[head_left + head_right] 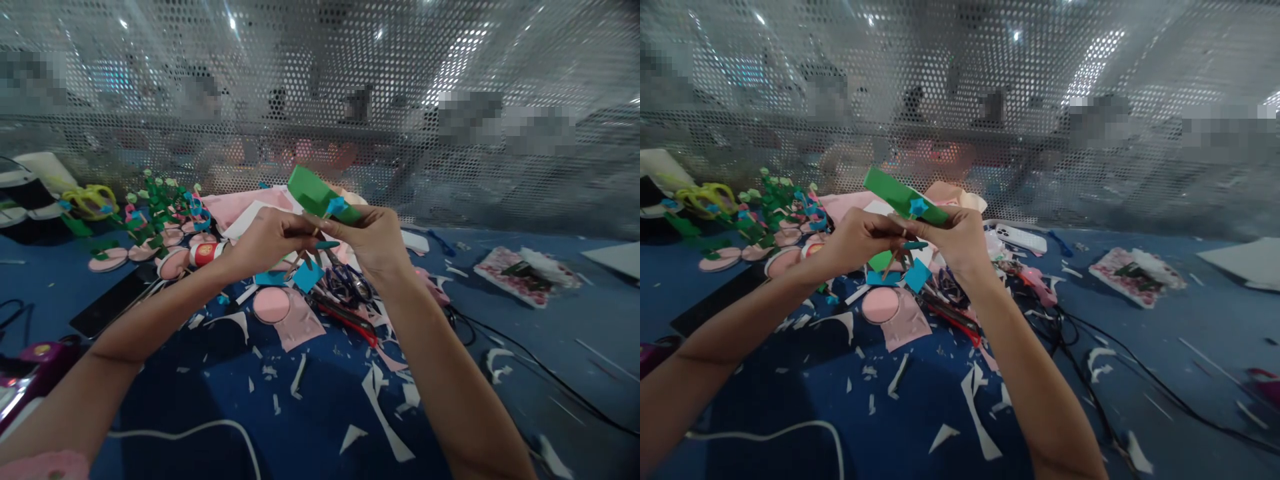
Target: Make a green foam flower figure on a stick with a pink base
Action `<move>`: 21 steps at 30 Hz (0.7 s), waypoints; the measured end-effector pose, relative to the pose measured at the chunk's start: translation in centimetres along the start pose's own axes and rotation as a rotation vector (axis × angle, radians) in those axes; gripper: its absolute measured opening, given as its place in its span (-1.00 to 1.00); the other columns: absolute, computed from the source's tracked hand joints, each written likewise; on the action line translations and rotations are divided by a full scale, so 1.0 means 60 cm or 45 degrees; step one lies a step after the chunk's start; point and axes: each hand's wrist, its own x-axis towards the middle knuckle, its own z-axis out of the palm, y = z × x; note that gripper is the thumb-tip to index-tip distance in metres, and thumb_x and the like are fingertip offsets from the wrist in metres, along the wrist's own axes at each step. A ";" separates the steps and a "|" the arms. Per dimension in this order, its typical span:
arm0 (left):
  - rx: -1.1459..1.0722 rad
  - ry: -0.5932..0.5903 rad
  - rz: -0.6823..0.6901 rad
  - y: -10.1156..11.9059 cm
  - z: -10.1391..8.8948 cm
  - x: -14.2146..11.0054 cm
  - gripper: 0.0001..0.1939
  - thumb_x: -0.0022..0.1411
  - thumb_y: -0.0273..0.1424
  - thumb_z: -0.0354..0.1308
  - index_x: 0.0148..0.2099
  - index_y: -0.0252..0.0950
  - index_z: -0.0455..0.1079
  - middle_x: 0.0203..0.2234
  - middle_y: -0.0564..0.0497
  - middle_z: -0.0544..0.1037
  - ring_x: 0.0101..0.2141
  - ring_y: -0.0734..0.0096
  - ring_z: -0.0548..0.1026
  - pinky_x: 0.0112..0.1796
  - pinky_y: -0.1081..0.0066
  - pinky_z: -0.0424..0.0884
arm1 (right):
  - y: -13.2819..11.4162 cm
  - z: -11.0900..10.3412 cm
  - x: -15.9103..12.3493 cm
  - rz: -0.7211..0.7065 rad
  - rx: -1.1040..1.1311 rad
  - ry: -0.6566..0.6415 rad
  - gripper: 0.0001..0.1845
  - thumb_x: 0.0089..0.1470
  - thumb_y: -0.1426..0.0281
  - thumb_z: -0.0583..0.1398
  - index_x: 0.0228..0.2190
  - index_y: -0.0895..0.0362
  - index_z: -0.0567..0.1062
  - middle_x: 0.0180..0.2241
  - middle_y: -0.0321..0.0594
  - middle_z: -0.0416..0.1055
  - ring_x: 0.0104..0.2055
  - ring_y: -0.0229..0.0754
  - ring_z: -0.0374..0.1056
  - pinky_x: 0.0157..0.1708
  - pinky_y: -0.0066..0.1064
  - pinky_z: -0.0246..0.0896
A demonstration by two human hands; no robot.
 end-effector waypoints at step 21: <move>0.356 0.169 0.095 0.004 0.010 -0.009 -0.82 0.06 -0.43 0.16 -0.53 -0.36 0.50 -0.66 0.04 0.51 -0.58 0.49 0.44 -0.55 0.53 0.30 | -0.011 0.016 -0.013 -0.229 -0.286 0.095 -0.71 -0.38 0.19 0.39 -0.61 0.12 0.53 -0.59 -0.34 0.44 -0.47 -0.21 0.36 -0.46 -0.38 0.30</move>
